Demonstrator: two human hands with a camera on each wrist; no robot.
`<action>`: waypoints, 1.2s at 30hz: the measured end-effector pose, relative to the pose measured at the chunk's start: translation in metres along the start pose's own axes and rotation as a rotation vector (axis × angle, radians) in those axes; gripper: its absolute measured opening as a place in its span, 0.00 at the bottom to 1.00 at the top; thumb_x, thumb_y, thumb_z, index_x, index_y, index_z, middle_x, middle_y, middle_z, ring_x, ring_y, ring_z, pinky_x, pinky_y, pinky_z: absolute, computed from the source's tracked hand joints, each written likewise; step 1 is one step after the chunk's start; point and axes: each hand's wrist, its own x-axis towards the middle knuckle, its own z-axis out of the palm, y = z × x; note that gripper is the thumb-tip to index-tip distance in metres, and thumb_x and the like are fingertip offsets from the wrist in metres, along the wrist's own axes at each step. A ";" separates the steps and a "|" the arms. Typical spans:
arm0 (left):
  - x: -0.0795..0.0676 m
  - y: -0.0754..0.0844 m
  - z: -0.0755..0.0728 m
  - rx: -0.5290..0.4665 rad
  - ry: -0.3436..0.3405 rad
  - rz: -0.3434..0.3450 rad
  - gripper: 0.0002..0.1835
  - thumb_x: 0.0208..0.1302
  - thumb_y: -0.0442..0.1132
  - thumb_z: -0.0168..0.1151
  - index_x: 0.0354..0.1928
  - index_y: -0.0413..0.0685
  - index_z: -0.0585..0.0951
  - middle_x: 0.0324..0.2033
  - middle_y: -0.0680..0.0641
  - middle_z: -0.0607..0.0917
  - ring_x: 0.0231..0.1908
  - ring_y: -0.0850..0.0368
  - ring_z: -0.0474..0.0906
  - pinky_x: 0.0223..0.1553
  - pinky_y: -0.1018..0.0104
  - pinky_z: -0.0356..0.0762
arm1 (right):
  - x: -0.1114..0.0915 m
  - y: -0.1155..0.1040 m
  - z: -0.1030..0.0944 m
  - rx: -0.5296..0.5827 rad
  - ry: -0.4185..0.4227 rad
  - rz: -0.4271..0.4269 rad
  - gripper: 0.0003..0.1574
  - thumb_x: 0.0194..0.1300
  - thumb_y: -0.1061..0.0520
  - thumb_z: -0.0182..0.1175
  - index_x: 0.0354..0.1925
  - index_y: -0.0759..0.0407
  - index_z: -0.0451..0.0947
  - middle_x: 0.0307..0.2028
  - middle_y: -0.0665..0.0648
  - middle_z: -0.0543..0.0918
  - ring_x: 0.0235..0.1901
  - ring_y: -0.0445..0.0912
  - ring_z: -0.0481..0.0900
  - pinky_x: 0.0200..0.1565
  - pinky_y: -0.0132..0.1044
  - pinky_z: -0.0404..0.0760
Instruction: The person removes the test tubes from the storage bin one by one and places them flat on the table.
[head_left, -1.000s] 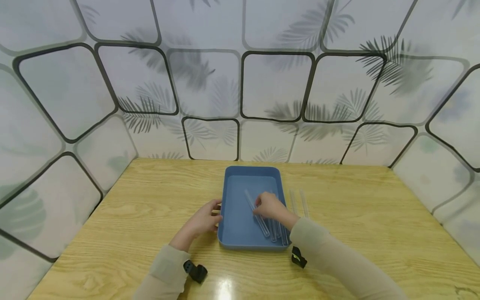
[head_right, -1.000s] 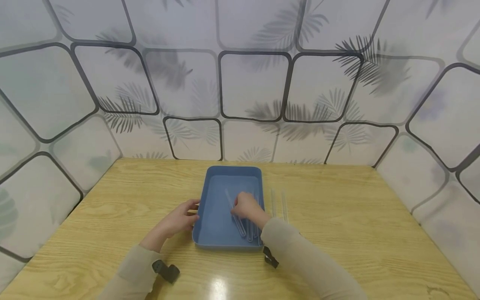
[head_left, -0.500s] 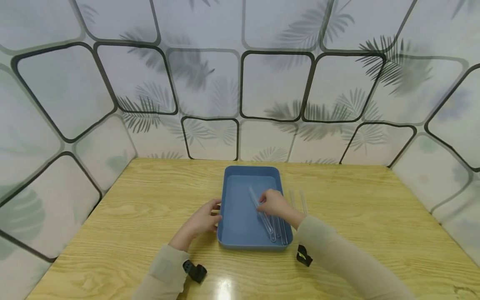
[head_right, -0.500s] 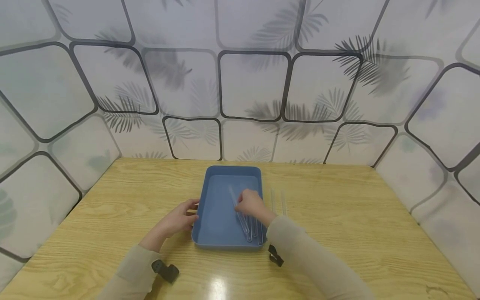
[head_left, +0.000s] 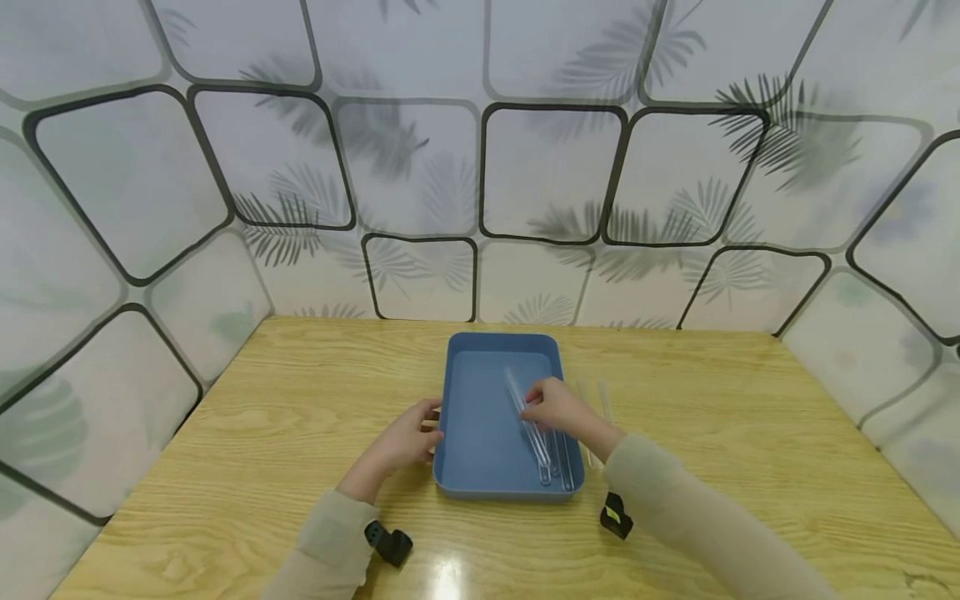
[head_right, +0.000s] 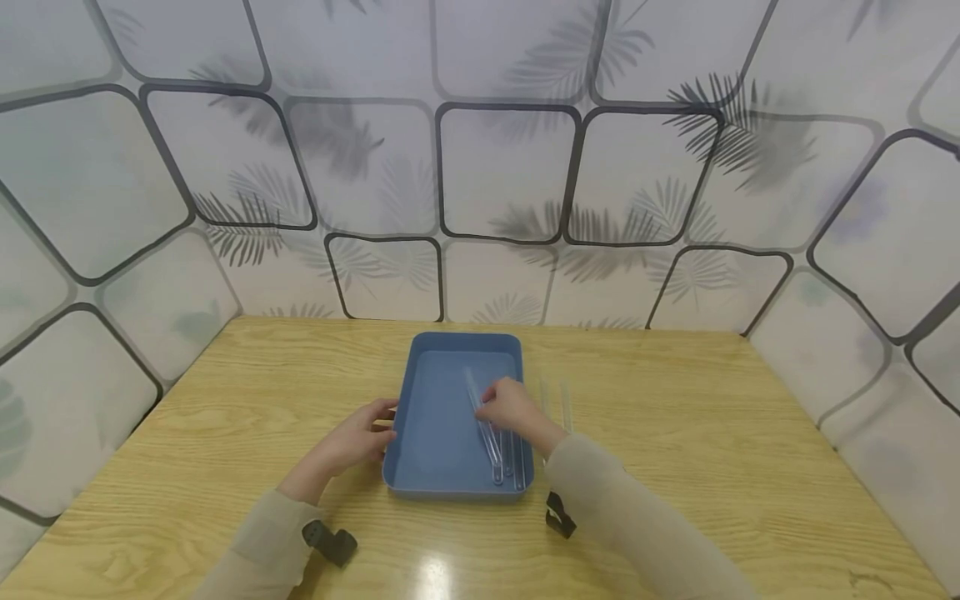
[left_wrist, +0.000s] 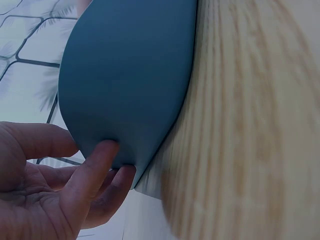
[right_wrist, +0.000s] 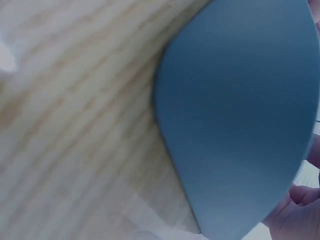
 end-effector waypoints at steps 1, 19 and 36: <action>0.000 0.000 0.000 -0.004 0.002 -0.001 0.25 0.61 0.24 0.45 0.62 0.32 0.58 0.53 0.31 0.66 0.50 0.37 0.67 0.32 0.56 0.77 | 0.000 0.001 0.001 0.012 0.001 -0.005 0.15 0.52 0.64 0.61 0.39 0.71 0.73 0.30 0.58 0.76 0.22 0.44 0.77 0.26 0.35 0.79; 0.001 -0.003 -0.001 -0.008 0.005 -0.002 0.25 0.61 0.24 0.45 0.62 0.32 0.57 0.53 0.31 0.66 0.50 0.37 0.67 0.32 0.56 0.77 | -0.004 0.007 0.007 0.336 0.037 -0.075 0.16 0.57 0.64 0.57 0.44 0.70 0.72 0.35 0.59 0.76 0.32 0.46 0.76 0.34 0.39 0.79; 0.002 -0.001 0.000 -0.020 0.019 0.003 0.25 0.60 0.23 0.45 0.61 0.32 0.58 0.52 0.31 0.67 0.49 0.39 0.68 0.31 0.57 0.77 | -0.008 0.014 0.000 0.544 0.002 -0.230 0.22 0.59 0.62 0.57 0.50 0.71 0.68 0.42 0.67 0.74 0.44 0.60 0.73 0.40 0.40 0.78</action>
